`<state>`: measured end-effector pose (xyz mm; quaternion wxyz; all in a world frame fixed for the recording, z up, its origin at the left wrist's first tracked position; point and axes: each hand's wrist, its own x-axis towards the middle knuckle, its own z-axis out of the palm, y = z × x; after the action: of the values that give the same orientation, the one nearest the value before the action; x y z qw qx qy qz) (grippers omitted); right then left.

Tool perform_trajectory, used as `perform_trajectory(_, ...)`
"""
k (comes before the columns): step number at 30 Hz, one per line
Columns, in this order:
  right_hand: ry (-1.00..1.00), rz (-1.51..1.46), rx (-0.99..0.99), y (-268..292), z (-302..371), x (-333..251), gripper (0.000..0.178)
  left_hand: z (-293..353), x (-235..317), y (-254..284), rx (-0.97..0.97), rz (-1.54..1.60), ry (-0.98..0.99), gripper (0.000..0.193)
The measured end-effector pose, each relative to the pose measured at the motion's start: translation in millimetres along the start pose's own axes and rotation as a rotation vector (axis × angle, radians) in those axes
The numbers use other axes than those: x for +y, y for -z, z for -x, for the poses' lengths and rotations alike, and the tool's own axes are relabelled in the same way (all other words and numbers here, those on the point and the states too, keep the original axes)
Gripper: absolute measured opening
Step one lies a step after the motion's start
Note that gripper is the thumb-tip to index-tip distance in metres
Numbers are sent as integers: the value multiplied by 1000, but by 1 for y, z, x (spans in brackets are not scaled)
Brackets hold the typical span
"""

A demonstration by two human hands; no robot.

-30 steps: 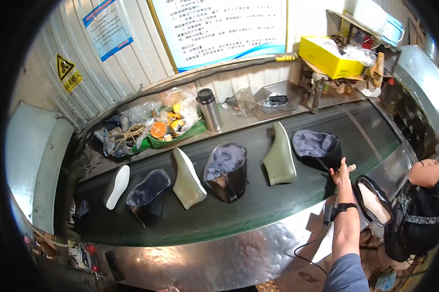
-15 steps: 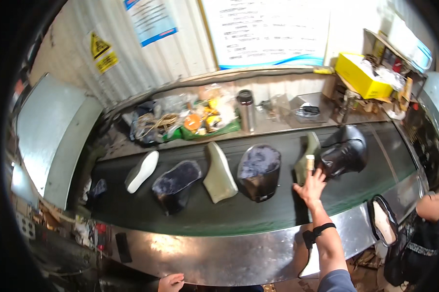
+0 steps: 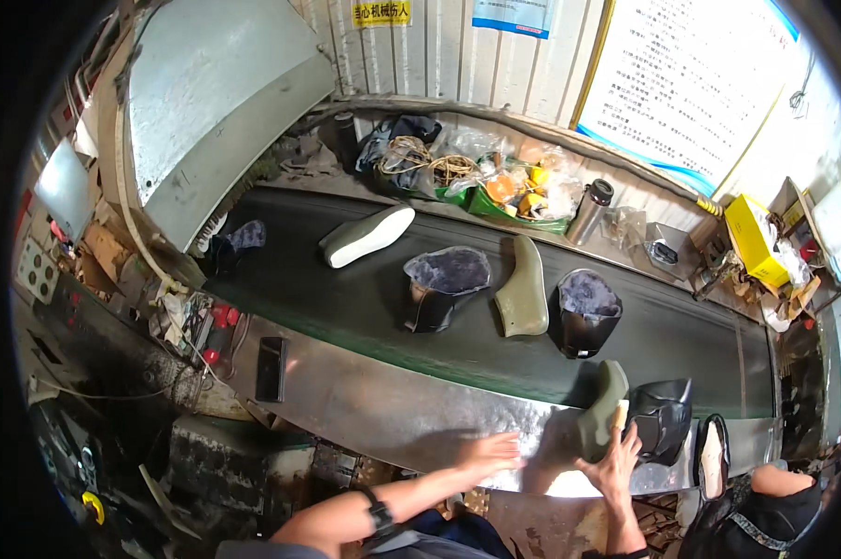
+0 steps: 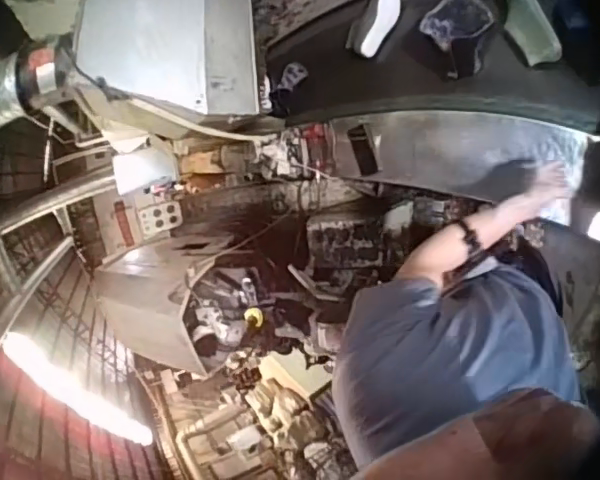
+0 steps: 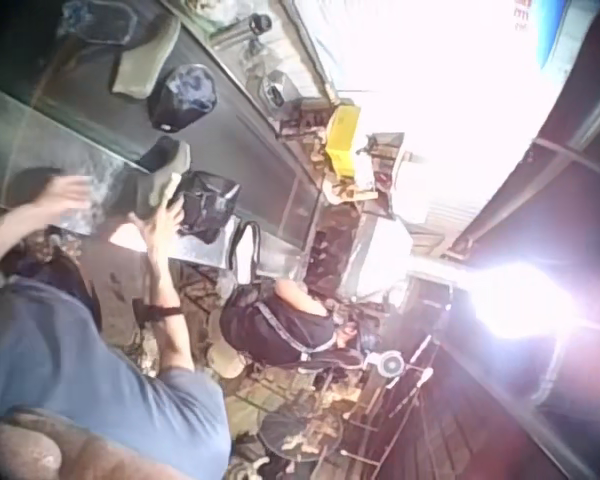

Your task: The recorder is using an industrial machine to shape and press leather shoes onto lasts at a manufacturing station.

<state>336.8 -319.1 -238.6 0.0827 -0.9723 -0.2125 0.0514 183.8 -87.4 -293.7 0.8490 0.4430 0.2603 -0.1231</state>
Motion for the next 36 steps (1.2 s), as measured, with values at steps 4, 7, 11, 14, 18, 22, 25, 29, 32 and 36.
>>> perform_trajectory(4, 152, -370, 5, 8, 65, -77, 117, -20, -17, -29, -267, 726, 191, 86)
perform_trajectory(7, -134, -504, -131, 21, 108, -103, 107, 11, -25, -3, -207, 594, 198, 83)
perform_trajectory(11, -135, -580, 256, 19, 154, -66, 39, 66, -5, 39, -69, 393, 188, 105)
perform_trajectory(14, -297, -1116, 404, 53, 171, -47, 50, 93, 9, 29, 193, 186, 90, 115)
perform_trajectory(18, -649, -1882, 93, 35, 140, -7, 64, 75, -11, 11, 517, 161, 48, 120)
perform_trajectory(22, -805, -2000, -152, -40, 136, 9, 58, 52, -33, 8, 610, -20, -18, 129)
perform_trajectory(25, -585, -2014, -133, -32, 145, -5, 59, 50, -11, 5, 837, -462, -64, 107)
perform_trajectory(29, -437, -1780, -5, 13, 155, -36, 66, 44, 40, 55, 96, 78, -69, 60)
perform_trajectory(32, 29, -857, -71, 6, 194, -37, 61, 37, 76, 73, -7, 393, 354, 53)
perform_trajectory(36, 611, -397, 127, -32, 205, -94, 67, 24, 70, 96, 193, -48, 163, 34)
